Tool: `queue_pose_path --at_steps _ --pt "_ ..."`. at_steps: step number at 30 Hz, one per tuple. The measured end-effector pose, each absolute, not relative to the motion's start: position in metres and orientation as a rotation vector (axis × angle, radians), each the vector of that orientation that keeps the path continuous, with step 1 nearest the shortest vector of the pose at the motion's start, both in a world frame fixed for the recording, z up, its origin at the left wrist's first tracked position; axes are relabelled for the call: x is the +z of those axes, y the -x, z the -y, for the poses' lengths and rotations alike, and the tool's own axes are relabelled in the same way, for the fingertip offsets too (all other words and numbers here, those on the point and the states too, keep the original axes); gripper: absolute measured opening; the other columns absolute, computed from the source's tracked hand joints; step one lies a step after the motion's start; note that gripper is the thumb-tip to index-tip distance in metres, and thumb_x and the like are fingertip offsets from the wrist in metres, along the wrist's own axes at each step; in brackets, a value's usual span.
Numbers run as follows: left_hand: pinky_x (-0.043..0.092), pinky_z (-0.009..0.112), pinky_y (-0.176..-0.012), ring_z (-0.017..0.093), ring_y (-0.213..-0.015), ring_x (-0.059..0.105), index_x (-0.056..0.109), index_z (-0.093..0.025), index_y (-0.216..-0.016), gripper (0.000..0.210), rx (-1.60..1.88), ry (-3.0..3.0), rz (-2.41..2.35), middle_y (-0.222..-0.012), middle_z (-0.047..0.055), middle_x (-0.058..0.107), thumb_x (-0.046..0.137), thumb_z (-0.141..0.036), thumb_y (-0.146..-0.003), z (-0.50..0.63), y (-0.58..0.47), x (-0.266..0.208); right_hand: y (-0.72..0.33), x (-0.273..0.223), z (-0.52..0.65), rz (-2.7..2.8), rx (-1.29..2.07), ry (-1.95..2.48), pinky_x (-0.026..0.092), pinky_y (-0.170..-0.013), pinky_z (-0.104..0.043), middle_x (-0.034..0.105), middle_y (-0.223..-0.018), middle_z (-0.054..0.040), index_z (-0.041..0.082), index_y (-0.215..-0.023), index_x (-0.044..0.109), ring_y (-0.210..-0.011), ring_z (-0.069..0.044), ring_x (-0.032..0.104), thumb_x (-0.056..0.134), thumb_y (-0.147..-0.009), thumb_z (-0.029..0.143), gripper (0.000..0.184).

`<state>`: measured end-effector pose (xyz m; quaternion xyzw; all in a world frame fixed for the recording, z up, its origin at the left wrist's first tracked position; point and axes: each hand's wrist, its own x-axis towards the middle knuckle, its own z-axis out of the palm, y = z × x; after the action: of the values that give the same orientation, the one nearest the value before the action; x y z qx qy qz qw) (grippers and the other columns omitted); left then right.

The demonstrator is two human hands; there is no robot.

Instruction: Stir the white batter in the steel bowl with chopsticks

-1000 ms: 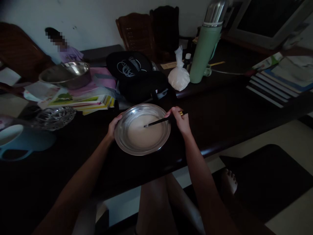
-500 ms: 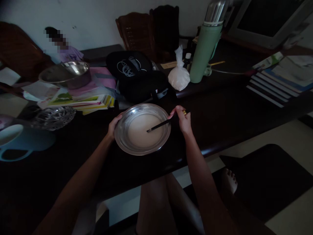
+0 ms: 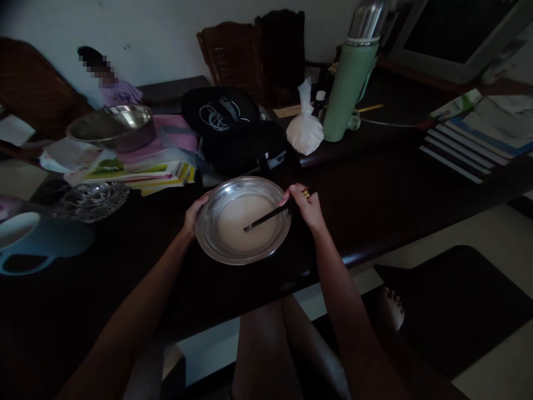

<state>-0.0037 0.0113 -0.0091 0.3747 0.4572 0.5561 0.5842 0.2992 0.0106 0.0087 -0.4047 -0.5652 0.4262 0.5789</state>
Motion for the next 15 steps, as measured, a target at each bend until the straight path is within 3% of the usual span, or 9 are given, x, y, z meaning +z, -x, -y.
queue_pose_path --at_steps 4,10,15 --pt "0.050 0.041 -0.098 0.031 -0.116 0.063 0.073 -0.018 -0.096 0.030 1.298 -0.880 -1.063 -0.103 0.006 0.076 0.065 -0.036 -0.074 -0.0115 0.0034 -0.0094 -0.2979 0.0109 -0.0102 1.336 0.978 0.962 0.055 -0.066 -0.032 0.072 -0.062 -0.0010 0.023 -0.071 0.071 -0.064 -0.018 0.069 0.060 -0.087 0.058 0.040" --pt "0.049 0.040 -0.097 0.030 -0.113 0.065 0.072 -0.019 -0.098 0.031 1.299 -0.876 -1.072 -0.101 0.006 0.076 0.065 -0.038 -0.075 -0.0116 0.0049 -0.0111 -0.3000 0.0102 -0.0104 1.256 0.980 0.976 0.055 -0.065 -0.031 0.068 -0.055 0.0005 0.023 -0.068 0.068 -0.057 -0.016 0.067 0.057 -0.089 0.059 0.043" --pt "0.050 0.040 -0.096 0.030 -0.112 0.065 0.072 -0.020 -0.096 0.029 1.291 -0.893 -1.082 -0.101 0.006 0.076 0.065 -0.038 -0.075 -0.0118 0.0055 -0.0107 -0.2977 0.0120 -0.0096 1.356 1.010 0.979 0.056 -0.070 -0.032 0.073 -0.066 -0.0014 0.023 -0.070 0.070 -0.066 -0.018 0.070 0.060 -0.086 0.060 0.041"
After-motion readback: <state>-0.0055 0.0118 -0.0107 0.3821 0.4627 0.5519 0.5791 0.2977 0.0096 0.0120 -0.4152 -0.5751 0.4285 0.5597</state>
